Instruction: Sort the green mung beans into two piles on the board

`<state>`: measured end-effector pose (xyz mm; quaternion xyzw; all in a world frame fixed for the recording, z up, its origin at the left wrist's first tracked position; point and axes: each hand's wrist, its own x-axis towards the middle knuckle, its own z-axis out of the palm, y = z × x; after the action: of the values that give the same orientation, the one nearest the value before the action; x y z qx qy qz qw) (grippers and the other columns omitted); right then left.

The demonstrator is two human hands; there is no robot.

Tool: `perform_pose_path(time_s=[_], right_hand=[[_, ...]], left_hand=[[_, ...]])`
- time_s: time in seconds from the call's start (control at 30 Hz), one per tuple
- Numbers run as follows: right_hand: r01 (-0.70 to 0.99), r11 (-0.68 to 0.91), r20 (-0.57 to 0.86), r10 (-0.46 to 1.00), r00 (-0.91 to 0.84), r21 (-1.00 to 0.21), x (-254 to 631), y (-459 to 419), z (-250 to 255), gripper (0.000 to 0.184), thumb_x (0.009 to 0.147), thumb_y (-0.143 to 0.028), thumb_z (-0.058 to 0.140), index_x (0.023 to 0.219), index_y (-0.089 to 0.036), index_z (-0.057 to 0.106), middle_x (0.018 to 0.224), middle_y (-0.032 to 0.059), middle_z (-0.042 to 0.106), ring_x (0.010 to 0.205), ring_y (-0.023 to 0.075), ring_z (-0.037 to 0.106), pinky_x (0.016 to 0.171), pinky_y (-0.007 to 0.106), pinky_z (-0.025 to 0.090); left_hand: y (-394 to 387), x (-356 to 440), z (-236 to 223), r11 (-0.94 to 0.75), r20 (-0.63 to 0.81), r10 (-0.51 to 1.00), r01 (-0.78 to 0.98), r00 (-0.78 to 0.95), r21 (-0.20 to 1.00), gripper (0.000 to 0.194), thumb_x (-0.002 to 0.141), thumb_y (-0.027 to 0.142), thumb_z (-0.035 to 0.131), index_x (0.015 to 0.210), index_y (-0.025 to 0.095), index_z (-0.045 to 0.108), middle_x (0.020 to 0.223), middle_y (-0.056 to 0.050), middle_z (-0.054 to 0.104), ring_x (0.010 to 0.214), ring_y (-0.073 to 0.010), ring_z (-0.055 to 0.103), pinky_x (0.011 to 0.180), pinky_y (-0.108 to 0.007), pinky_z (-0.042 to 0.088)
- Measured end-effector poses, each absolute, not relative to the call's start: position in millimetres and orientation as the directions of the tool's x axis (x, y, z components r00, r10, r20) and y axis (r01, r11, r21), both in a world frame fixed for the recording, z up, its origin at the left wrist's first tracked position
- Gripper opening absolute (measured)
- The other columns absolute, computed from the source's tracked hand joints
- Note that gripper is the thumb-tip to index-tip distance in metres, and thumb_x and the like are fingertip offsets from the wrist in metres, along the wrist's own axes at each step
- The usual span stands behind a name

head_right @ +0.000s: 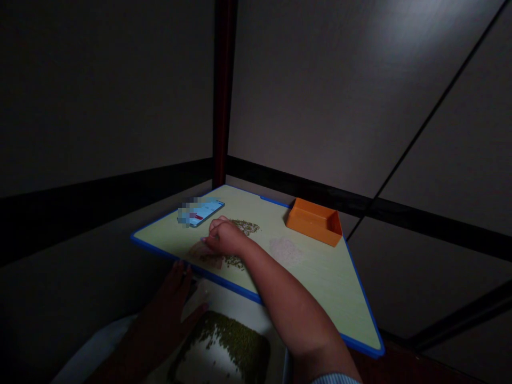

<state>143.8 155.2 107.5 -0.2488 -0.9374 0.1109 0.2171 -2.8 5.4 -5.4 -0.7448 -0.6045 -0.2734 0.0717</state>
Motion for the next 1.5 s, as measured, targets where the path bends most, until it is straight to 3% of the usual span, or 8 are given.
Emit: perform_pose_path(time_s=[0.2, 0.33, 0.7, 0.93, 1.17, 1.27, 1.37, 1.5], right_hand=[[0.521, 0.842, 0.315, 0.538, -0.782, -0.142, 139.3, 151.0, 104.0, 0.027, 0.084, -0.023, 0.059, 0.057, -0.017, 0.055, 0.073, 0.0036, 0.053, 0.082, 0.017, 0.043, 0.076, 0.028, 0.035], [0.532, 0.84, 0.312, 0.535, -0.785, -0.103, 141.3, 151.2, 106.7, 0.026, 0.083, -0.023, 0.06, 0.059, -0.016, 0.057, 0.076, 0.005, 0.055, 0.083, 0.0179, 0.044, 0.074, 0.029, 0.036], [0.498, 0.848, 0.288, 0.53, -0.798, -0.181, 157.0, 164.5, 112.0, 0.03, 0.082, -0.022, 0.06, 0.053, -0.016, 0.054, 0.069, 0.0019, 0.05, 0.077, 0.0153, 0.042, 0.077, 0.028, 0.035], [0.394, 0.844, 0.322, 0.511, -0.797, -0.364, 161.8, 171.8, 115.3, 0.036, 0.085, -0.017, 0.058, 0.05, -0.016, 0.049, 0.064, -0.0019, 0.046, 0.071, 0.0116, 0.044, 0.082, 0.026, 0.035], [0.434, 0.809, 0.372, 0.574, -0.729, -0.397, 191.3, 158.6, 140.2, 0.033, 0.087, -0.022, 0.057, 0.055, -0.015, 0.056, 0.065, -0.0013, 0.047, 0.073, 0.0124, 0.046, 0.083, 0.029, 0.034], [0.429, 0.776, 0.291, 0.59, -0.753, -0.462, 221.4, 149.8, 141.3, 0.036, 0.087, -0.032, 0.057, 0.056, -0.015, 0.055, 0.069, 0.0006, 0.049, 0.076, 0.0137, 0.047, 0.081, 0.029, 0.036], [0.46, 0.64, 0.042, 0.61, -0.791, -0.615, 256.2, 144.6, 138.0, 0.044, 0.085, -0.047, 0.056, 0.056, -0.015, 0.05, 0.062, -0.0019, 0.043, 0.062, 0.011, 0.041, 0.062, 0.025, 0.035], [0.596, 0.49, -0.15, 0.679, -0.719, -0.636, 287.6, 141.5, 135.4, 0.038, 0.08, -0.047, 0.06, 0.064, -0.013, 0.057, 0.058, -0.0039, 0.043, 0.057, 0.0086, 0.037, 0.056, 0.023, 0.03]], left_hand=[[3.7, -2.5, -1.7, -0.25, 0.459, 0.878, 0.948, 0.136, 0.197, 0.082, 0.08, 0.059, 0.043, 0.132, -0.004, 0.043, 0.144, -0.03, 0.037, 0.136, -0.0397, 0.033, 0.104, -0.053, 0.04], [3.7, -2.2, -1.1, -0.252, 0.475, 0.87, 0.947, 0.133, 0.198, 0.081, 0.079, 0.06, 0.045, 0.134, 0.001, 0.042, 0.145, -0.028, 0.037, 0.137, -0.0386, 0.033, 0.104, -0.053, 0.04], [3.3, -4.4, 0.2, -0.308, 0.511, 0.841, 0.934, 0.177, 0.182, 0.073, 0.079, 0.056, 0.051, 0.139, 0.015, 0.04, 0.149, -0.021, 0.034, 0.138, -0.0371, 0.031, 0.102, -0.052, 0.042], [2.8, -4.5, 2.0, -0.316, 0.498, 0.845, 0.933, 0.195, 0.171, 0.073, 0.081, 0.056, 0.048, 0.138, 0.012, 0.04, 0.148, -0.023, 0.035, 0.137, -0.0378, 0.032, 0.101, -0.052, 0.043], [3.7, -4.4, 0.3, -0.342, 0.51, 0.833, 0.925, 0.216, 0.167, 0.071, 0.082, 0.056, 0.047, 0.14, 0.016, 0.039, 0.15, -0.021, 0.033, 0.139, -0.0369, 0.029, 0.102, -0.052, 0.043], [4.2, -4.1, -1.4, -0.338, 0.52, 0.827, 0.928, 0.212, 0.159, 0.07, 0.081, 0.056, 0.048, 0.14, 0.019, 0.039, 0.151, -0.019, 0.032, 0.139, -0.0355, 0.029, 0.101, -0.049, 0.044], [4.0, -4.0, -2.1, -0.329, 0.52, 0.829, 0.931, 0.205, 0.157, 0.072, 0.08, 0.059, 0.049, 0.14, 0.021, 0.039, 0.152, -0.018, 0.031, 0.138, -0.0356, 0.031, 0.101, -0.049, 0.044], [3.5, -4.3, -2.0, -0.331, 0.506, 0.839, 0.926, 0.201, 0.181, 0.074, 0.079, 0.06, 0.05, 0.14, 0.022, 0.038, 0.153, -0.016, 0.029, 0.139, -0.0354, 0.03, 0.103, -0.05, 0.042]])
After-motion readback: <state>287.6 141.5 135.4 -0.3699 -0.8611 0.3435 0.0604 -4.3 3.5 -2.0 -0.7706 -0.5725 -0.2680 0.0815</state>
